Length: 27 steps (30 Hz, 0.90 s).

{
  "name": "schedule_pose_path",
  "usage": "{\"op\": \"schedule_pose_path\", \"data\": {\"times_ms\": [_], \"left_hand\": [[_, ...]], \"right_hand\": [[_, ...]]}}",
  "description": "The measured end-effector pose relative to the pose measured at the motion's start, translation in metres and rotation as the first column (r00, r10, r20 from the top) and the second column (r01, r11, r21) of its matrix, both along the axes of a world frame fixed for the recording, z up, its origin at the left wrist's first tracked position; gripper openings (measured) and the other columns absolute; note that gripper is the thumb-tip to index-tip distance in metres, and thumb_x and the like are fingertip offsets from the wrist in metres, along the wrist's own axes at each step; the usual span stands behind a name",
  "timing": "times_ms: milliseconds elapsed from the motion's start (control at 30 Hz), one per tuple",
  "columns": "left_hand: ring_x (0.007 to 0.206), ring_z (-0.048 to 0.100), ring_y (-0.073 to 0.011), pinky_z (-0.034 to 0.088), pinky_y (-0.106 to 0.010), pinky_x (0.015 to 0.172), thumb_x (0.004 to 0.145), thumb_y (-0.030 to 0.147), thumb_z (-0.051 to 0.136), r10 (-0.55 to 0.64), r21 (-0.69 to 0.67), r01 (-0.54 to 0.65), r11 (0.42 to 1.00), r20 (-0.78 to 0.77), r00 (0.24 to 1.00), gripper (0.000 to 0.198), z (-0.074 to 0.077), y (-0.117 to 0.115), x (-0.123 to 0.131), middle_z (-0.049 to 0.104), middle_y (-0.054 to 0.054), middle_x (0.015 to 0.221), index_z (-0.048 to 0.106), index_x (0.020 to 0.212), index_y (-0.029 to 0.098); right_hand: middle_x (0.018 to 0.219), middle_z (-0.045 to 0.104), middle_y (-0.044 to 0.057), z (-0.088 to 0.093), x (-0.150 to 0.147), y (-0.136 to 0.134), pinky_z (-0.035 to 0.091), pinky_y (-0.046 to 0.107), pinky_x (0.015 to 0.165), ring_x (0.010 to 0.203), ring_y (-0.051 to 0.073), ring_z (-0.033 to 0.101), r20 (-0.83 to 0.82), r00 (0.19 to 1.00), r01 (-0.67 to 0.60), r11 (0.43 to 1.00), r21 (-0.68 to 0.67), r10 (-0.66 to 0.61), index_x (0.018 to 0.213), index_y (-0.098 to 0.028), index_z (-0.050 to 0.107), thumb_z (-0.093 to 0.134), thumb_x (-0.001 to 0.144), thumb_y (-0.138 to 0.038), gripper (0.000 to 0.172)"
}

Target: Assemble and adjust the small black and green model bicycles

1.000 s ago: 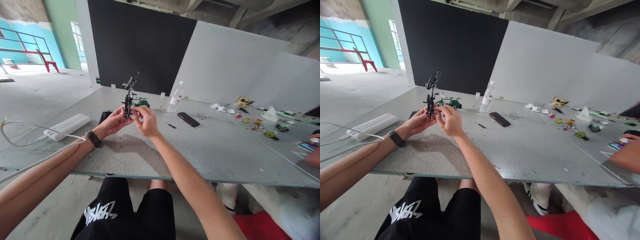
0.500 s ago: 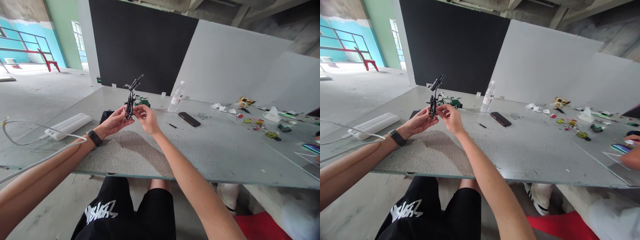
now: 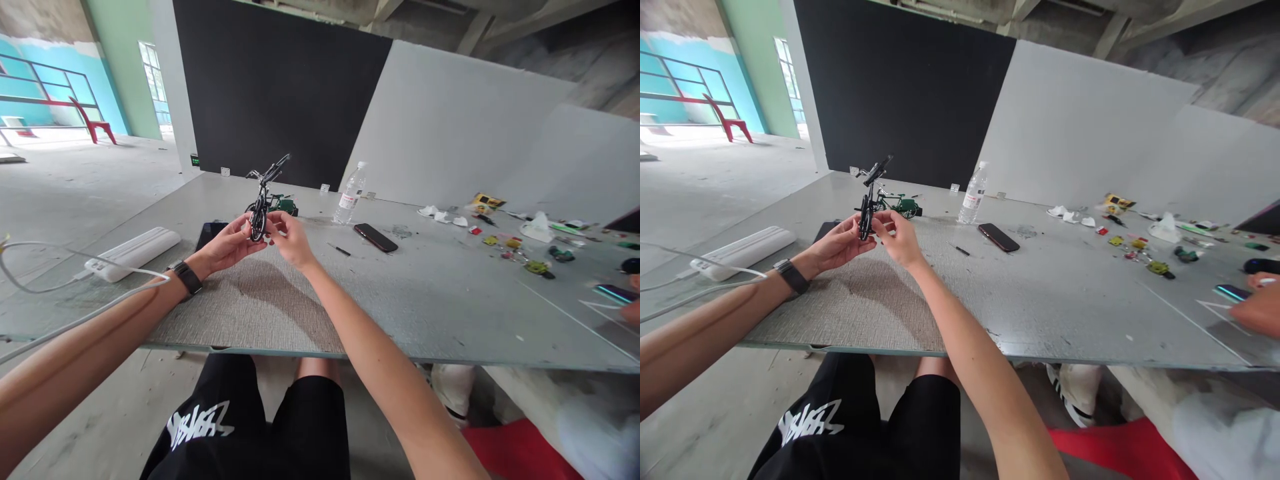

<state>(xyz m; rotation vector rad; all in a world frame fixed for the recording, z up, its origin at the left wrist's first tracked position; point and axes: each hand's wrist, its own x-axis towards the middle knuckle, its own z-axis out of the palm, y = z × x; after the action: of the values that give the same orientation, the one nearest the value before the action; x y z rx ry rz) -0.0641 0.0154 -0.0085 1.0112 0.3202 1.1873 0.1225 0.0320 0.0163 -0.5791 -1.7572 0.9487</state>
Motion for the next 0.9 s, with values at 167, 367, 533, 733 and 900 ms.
{"op": "schedule_pose_path", "data": {"times_ms": [167, 367, 533, 733, 900], "left_hand": [[0.091, 0.075, -0.0154, 0.061, -0.031, 0.092, 0.084, 0.019, 0.083, 0.04, 0.011, -0.04, 0.999, 0.021, 0.999, 0.032, 0.0002, 0.0008, -0.001, 0.074, -0.002, 0.105, 0.064, 0.11, 0.02], [0.094, 0.075, -0.0182, 0.062, -0.029, 0.09, 0.081, 0.024, 0.085, 0.025, 0.069, -0.028, 0.997, 0.034, 0.999, 0.029, 0.0004, 0.0014, 0.0024, 0.074, -0.002, 0.102, 0.065, 0.102, 0.019], [0.091, 0.074, -0.0157, 0.061, -0.032, 0.093, 0.082, 0.021, 0.084, 0.037, 0.068, -0.04, 0.997, 0.046, 0.998, 0.026, -0.0019, 0.0017, 0.0022, 0.073, -0.001, 0.101, 0.065, 0.101, 0.02], [0.093, 0.075, -0.016, 0.061, -0.03, 0.092, 0.081, 0.023, 0.085, 0.069, 0.072, -0.072, 0.995, 0.04, 0.997, 0.028, -0.0013, 0.0015, 0.0025, 0.074, -0.002, 0.105, 0.065, 0.1, 0.021], [0.095, 0.074, -0.0152, 0.061, -0.029, 0.092, 0.08, 0.021, 0.086, 0.086, 0.077, -0.09, 0.993, 0.054, 0.995, 0.031, 0.0023, -0.0019, 0.0055, 0.074, 0.0, 0.107, 0.065, 0.103, 0.021]], "right_hand": [[0.1, 0.072, 0.005, -0.0005, -0.0028, -0.002, 0.058, 0.032, 0.076, 0.086, 0.017, 0.069, -0.037, 0.998, -0.047, 0.998, -0.046, 0.045, 0.1, -0.022, 0.067, 0.079, 0.077, -0.059, 0.045], [0.092, 0.073, 0.005, -0.0004, -0.0076, -0.0048, 0.06, 0.034, 0.078, 0.081, 0.017, 0.07, -0.126, 0.991, -0.06, 0.989, -0.132, 0.044, 0.093, -0.021, 0.068, 0.071, 0.082, -0.064, 0.044], [0.089, 0.073, 0.004, 0.0005, -0.0087, -0.0046, 0.06, 0.033, 0.073, 0.079, 0.017, 0.07, -0.084, 0.996, 0.034, 0.996, -0.083, -0.041, 0.091, -0.021, 0.067, 0.077, 0.074, -0.065, 0.047], [0.09, 0.075, 0.005, 0.0025, -0.0095, -0.0057, 0.059, 0.035, 0.076, 0.079, 0.018, 0.072, -0.032, 0.994, 0.1, 0.995, -0.018, -0.101, 0.091, -0.021, 0.069, 0.071, 0.081, -0.063, 0.043], [0.087, 0.074, 0.004, 0.0029, -0.009, -0.0055, 0.057, 0.035, 0.074, 0.077, 0.018, 0.07, -0.02, 0.989, 0.145, 0.989, 0.026, -0.144, 0.089, -0.021, 0.068, 0.071, 0.083, -0.062, 0.041]]}}
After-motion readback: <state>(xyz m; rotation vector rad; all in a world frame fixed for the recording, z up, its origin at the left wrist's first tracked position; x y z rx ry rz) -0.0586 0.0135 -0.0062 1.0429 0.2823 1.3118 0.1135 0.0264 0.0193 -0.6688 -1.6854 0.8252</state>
